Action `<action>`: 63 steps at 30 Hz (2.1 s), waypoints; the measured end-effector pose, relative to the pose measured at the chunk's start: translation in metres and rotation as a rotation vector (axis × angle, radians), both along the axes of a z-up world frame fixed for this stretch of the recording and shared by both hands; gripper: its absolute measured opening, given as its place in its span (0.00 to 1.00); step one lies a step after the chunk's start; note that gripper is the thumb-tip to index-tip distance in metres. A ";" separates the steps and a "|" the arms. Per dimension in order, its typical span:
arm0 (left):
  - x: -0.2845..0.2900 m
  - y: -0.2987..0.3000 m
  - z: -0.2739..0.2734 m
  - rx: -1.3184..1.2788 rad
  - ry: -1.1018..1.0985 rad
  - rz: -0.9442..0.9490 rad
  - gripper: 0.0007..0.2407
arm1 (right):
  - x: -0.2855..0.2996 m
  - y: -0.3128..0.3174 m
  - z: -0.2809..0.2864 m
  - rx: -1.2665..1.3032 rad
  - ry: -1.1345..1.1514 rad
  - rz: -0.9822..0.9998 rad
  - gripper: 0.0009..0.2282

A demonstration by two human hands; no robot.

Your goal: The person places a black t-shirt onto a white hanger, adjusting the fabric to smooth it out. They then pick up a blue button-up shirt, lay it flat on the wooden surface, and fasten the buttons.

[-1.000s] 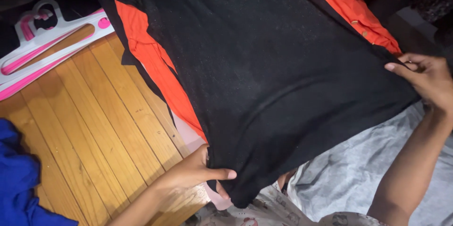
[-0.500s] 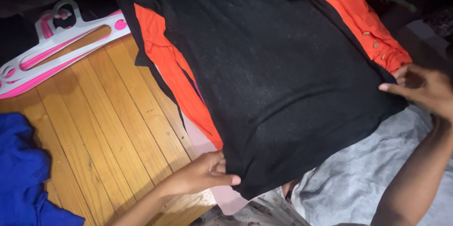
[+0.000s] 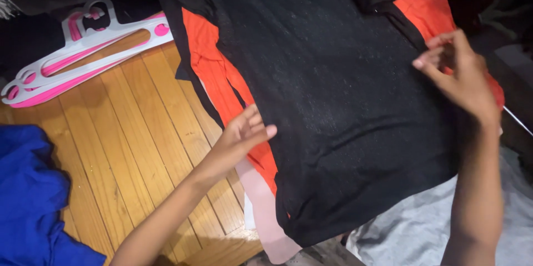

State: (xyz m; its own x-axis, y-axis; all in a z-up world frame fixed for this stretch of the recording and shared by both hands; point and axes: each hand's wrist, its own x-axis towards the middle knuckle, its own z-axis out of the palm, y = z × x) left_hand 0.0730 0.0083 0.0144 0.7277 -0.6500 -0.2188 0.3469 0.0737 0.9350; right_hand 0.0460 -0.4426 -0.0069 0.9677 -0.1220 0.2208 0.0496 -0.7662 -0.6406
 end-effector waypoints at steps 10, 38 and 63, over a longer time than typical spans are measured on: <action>0.073 -0.019 -0.025 -0.385 -0.048 0.359 0.25 | 0.090 0.060 0.021 0.012 -0.204 0.157 0.18; 0.136 -0.006 -0.016 -0.067 -0.772 0.624 0.36 | 0.242 -0.117 -0.100 -0.224 -0.359 -0.406 0.25; 0.077 0.024 0.017 0.478 -0.325 0.388 0.39 | 0.258 -0.012 -0.024 -0.618 -0.554 -0.059 0.10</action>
State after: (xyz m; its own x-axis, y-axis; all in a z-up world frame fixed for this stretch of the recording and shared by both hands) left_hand 0.1500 0.0323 0.0312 0.9649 -0.2168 -0.1482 0.0760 -0.3098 0.9478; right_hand 0.3045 -0.4548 -0.0306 0.6949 0.1302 0.7072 0.1828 -0.9832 0.0014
